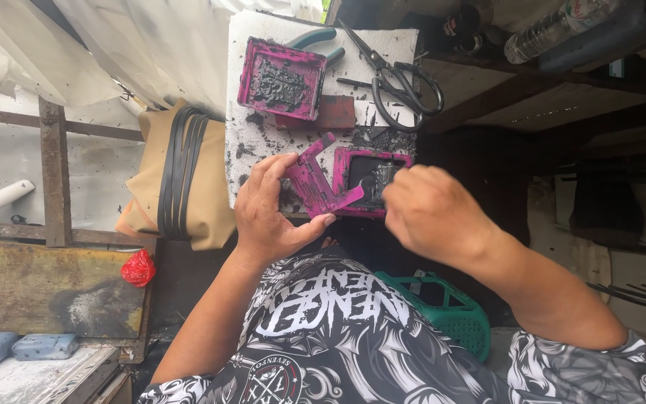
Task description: The person uses a small metal rod to scrape and mix a dark substance inside a pink plastic container. They pour a clear liquid from a bottle into the container, then continue mixing the substance with the rod. The person repeats the pouring and mixing steps several times.
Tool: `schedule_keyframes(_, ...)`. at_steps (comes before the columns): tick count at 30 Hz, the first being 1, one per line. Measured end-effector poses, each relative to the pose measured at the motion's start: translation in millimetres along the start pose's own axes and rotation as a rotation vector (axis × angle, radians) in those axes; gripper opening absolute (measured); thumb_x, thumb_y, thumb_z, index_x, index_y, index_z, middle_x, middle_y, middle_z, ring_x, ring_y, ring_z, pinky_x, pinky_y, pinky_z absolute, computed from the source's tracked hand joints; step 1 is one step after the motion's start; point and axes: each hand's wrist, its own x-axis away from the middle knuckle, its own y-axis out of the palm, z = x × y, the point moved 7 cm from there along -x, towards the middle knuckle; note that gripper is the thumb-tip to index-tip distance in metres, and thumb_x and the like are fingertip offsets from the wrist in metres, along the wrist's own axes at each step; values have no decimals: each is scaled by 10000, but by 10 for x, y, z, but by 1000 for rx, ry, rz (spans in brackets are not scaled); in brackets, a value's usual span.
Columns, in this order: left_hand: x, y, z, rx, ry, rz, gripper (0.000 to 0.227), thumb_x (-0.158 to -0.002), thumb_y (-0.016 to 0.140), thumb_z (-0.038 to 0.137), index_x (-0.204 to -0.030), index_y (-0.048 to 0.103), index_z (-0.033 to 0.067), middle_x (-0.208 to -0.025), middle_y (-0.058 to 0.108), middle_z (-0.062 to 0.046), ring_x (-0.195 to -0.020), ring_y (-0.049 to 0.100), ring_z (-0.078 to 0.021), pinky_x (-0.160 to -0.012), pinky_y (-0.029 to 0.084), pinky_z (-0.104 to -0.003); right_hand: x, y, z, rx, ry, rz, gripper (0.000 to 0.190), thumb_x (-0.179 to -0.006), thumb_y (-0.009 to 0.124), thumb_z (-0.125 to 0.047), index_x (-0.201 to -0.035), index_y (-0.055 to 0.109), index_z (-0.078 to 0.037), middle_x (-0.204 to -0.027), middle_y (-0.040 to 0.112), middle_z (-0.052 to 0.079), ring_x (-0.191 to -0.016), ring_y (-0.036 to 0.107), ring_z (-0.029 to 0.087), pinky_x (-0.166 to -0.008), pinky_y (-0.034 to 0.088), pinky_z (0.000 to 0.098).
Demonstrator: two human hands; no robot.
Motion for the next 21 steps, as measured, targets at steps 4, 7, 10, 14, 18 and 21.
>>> schedule_keyframes(4, -9, -7, 2, 12, -1, 16, 913, -704, 891, 548, -1399, 535, 76, -1331, 586, -117, -1041, 661, -268, -862, 516, -434, -81, -60, 107, -92, 71, 103, 128, -926, 626, -103, -803, 654, -78, -679, 502, 30, -663, 595, 247, -625, 495, 366)
schedule_keyframes(7, -27, -14, 13, 19, -2, 20, 905, -700, 892, 534, -1389, 545, 60, -1315, 596, -131, -1033, 668, -282, -860, 525, -446, -50, -26, 136, 50, 65, 81, 156, -893, 633, -136, -737, 626, -123, -644, 460, -2, -615, 554, 210, -612, 467, 346)
schedule_keyframes(10, -18, -12, 20, 10, 10, 20, 912, -693, 898, 537, -1389, 552, 61, -1306, 603, -129, -1030, 668, -289, -858, 526, -449, -24, 44, 158, -223, 119, 91, 156, -935, 628, -146, -800, 671, -79, -652, 512, 28, -638, 606, 239, -604, 501, 340)
schedule_keyframes(14, -27, -15, 14, 21, 10, 38, 911, -687, 899, 540, -1381, 558, 60, -1311, 608, -129, -1038, 666, -285, -862, 525, -448, 0, 16, 152, -89, 131, 117, 148, -898, 630, -108, -751, 643, -97, -636, 464, 11, -610, 573, 214, -601, 485, 325)
schedule_keyframes(18, -21, -12, 5, 1, -2, 31, 907, -676, 907, 534, -1375, 561, 70, -1306, 613, -116, -1015, 675, -268, -855, 526, -434, -33, 24, 259, -80, 175, 165, 111, -931, 641, -98, -830, 687, -88, -662, 492, 8, -623, 591, 201, -605, 493, 317)
schedule_keyframes(21, -37, -21, 25, 1, -4, 27, 905, -683, 903, 530, -1378, 556, 64, -1306, 608, -124, -1010, 675, -275, -852, 526, -441, 15, 19, 83, -112, 121, 110, 176, -887, 630, -133, -713, 617, -111, -617, 450, 7, -593, 573, 222, -585, 479, 339)
